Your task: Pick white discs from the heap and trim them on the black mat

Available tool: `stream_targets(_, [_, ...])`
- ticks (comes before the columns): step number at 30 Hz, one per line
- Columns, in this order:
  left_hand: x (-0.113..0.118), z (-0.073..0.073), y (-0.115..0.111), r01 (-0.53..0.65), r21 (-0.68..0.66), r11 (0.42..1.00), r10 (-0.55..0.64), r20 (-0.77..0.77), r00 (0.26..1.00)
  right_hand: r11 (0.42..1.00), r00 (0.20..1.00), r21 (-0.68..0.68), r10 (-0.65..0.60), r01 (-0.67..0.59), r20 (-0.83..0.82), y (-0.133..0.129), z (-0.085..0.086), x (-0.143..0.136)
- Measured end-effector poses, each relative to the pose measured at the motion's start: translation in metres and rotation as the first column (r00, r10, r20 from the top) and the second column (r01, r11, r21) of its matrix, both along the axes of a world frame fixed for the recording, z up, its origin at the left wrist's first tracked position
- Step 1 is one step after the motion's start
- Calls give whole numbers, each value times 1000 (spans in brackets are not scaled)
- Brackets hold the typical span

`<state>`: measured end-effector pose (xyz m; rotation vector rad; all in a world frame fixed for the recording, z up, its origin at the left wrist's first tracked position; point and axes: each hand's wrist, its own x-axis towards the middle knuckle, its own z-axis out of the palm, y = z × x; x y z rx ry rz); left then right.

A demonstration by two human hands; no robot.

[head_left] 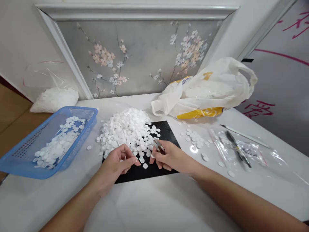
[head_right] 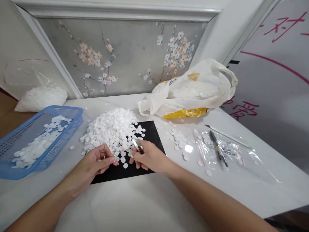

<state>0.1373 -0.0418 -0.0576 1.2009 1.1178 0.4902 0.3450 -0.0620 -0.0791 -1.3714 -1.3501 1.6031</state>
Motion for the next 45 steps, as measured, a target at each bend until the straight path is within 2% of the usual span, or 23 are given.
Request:
stream_targets(3, [0,-1,1,-55,4,998,55,22,998,991,987,120,49,-68,153,-3,0,-2])
stream_targets(6, [0,-2,1,-67,24,997,67,-6,998,966,936,225,43,-128,349,-7,-1,-7])
stream_targets(8, [0,-4,0,-38,54,998,41,-55,998,952,910,266,30,-152,414,-9,-1,-12])
stream_targets(11, [1,-8,-3,49,79,996,-43,-78,996,937,903,300,36,-180,428,-10,-1,-15])
stream_targets(14, [3,-8,-7,174,161,971,-147,-171,974,967,933,219,44,-129,357,-9,-3,-13])
stream_targets(16, [6,-7,-10,250,267,931,-165,-305,938,990,969,123,35,-66,244,-8,-3,-11])
stream_targets(18, [9,-6,-12,298,331,895,-165,-376,912,998,994,62,17,-24,107,-8,-1,-11])
stream_targets(21, [14,-5,-13,265,309,914,-184,-266,946,999,996,19,27,-25,-81,-9,4,-12])
stream_targets(24, [15,-7,-13,201,154,967,-196,-45,979,998,973,-46,39,-51,-229,-11,7,-13])
stream_targets(27, [14,-8,-13,159,34,987,-161,82,984,994,943,-88,26,-59,-333,-12,7,-14])
stream_targets(33, [14,-10,-14,117,-38,992,-111,121,986,993,924,-111,-21,-24,-382,-11,8,-14])
stream_targets(45, [14,-5,-12,47,50,998,-47,1,999,985,915,-147,-141,91,-379,-9,7,-14])
